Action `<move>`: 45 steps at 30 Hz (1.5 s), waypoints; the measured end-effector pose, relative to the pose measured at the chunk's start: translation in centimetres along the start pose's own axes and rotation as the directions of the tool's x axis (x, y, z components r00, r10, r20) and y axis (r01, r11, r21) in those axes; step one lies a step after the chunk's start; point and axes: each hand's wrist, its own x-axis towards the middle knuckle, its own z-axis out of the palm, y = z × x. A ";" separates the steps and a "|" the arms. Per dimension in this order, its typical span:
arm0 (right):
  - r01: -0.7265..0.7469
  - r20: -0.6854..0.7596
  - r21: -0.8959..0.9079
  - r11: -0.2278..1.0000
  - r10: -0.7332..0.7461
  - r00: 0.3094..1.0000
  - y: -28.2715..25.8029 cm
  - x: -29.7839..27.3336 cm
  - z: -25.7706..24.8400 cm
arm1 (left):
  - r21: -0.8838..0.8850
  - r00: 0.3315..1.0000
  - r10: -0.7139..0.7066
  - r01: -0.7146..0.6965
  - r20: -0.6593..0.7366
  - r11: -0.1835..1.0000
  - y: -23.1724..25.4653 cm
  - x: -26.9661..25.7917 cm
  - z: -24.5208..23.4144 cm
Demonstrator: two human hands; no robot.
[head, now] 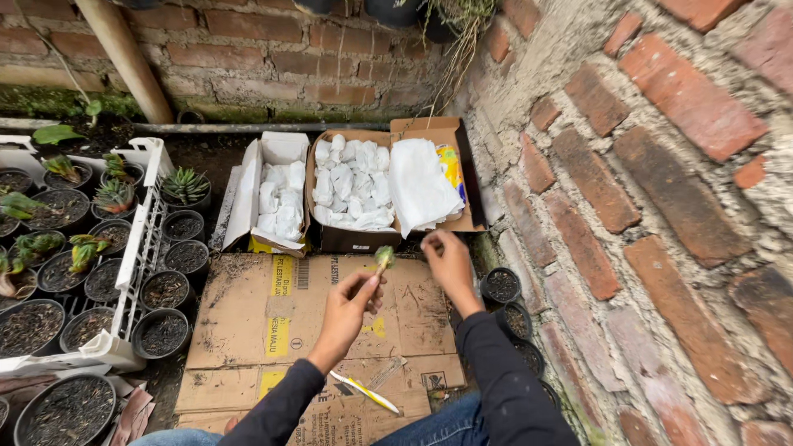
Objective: The person sits on the ground and cleans small succulent plants using a toothbrush. They remove the plants from pots, brush the roots and leaves, and then wrap the cleaned plants in white tissue paper before placing them into a cardboard box.
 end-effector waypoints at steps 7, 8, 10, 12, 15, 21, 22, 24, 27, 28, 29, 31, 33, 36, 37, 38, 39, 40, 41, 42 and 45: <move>0.164 0.058 -0.300 0.940 -0.153 0.986 -2.0 5.0 2.3 | 0.073 0.998 0.024 -0.019 -0.062 0.997 -3.0 5.5 -1.4; 0.226 0.092 -0.406 0.885 -0.206 0.974 -2.1 5.4 2.9 | 0.073 0.996 0.018 -0.012 -0.084 0.997 -3.3 5.7 -1.8; 0.285 0.143 -0.502 0.816 -0.247 0.958 -1.8 6.0 3.8 | 0.072 0.994 0.000 0.008 -0.109 0.997 -3.8 5.8 -2.3; 0.320 0.195 -0.698 0.640 -0.260 0.946 -1.7 6.5 4.7 | 0.068 0.994 -0.015 0.023 -0.111 0.997 -3.9 5.6 -3.2; 0.317 0.111 -0.706 0.633 -0.343 0.933 1.4 7.4 5.4 | 0.080 0.992 -0.017 0.027 -0.126 0.996 -4.5 5.2 -4.1; 0.222 -0.007 -0.201 0.954 -0.228 0.974 -0.8 7.1 2.0 | 0.066 0.991 0.018 -0.009 -0.133 0.998 -5.6 5.7 -4.3; 0.222 -0.001 -0.206 0.953 -0.227 0.974 -0.3 7.4 2.0 | 0.059 0.991 0.013 -0.005 -0.134 0.998 -5.9 5.7 -4.3; 0.095 -0.024 0.003 0.995 -0.095 0.995 0.7 8.0 1.9 | 0.087 0.993 0.026 -0.016 -0.113 0.996 -6.3 5.9 -4.2; 0.071 0.018 0.134 0.988 -0.074 0.997 1.5 8.2 1.7 | 0.074 0.994 0.027 -0.019 -0.110 0.997 -6.6 5.8 -3.9; 0.071 0.021 0.134 0.988 -0.075 0.997 0.8 7.7 1.3 | 0.072 0.993 0.026 -0.018 -0.113 0.997 -6.7 5.8 -3.8; 0.153 0.043 0.082 0.985 -0.157 0.987 0.0 7.1 1.0 | 0.073 0.993 0.022 -0.013 -0.115 0.997 -6.8 5.7 -3.8; 0.233 0.074 0.033 0.972 -0.235 0.969 -1.4 6.0 0.3 | 0.073 0.993 0.013 -0.005 -0.120 0.997 -6.7 5.7 -3.9; 0.357 0.220 -0.309 0.881 -0.299 0.929 -2.5 5.0 -0.4 | 0.072 0.993 0.012 -0.004 -0.119 0.997 -6.4 5.7 -3.8; 0.489 0.252 -0.526 0.696 -0.422 0.871 -1.6 4.1 0.5 | 0.088 0.993 0.014 -0.004 -0.117 0.996 -6.3 5.7 -3.7; 0.486 0.252 -0.524 0.699 -0.417 0.873 -1.1 4.1 0.9 | 0.090 0.993 0.009 0.001 -0.116 0.996 -6.5 5.7 -3.7; 0.515 0.234 -0.569 0.641 -0.474 0.849 -0.6 4.1 1.3 | 0.101 0.993 0.008 0.003 -0.115 0.995 -6.7 5.7 -3.7; 0.538 0.220 -0.613 0.578 -0.530 0.819 -0.2 4.0 1.7 | 0.111 0.993 0.007 0.005 -0.114 0.994 -6.8 5.6 -3.7; 0.536 0.221 -0.612 0.581 -0.526 0.822 -0.3 3.9 1.9 | 0.113 0.994 0.003 0.010 -0.113 0.994 -6.9 5.6 -3.7; 0.522 0.189 -0.599 0.607 -0.527 0.829 -0.5 3.9 2.0 | 0.120 0.994 0.007 0.007 -0.111 0.993 -7.0 5.6 -3.7; 0.508 0.157 -0.584 0.633 -0.527 0.836 -0.7 3.9 2.2 | 0.127 0.994 0.011 0.003 -0.109 0.992 -7.1 5.6 -3.7; 0.440 0.099 -0.498 0.747 -0.455 0.885 -0.3 4.0 2.6 | 0.128 0.992 0.014 0.002 -0.128 0.992 -6.6 5.9 -3.8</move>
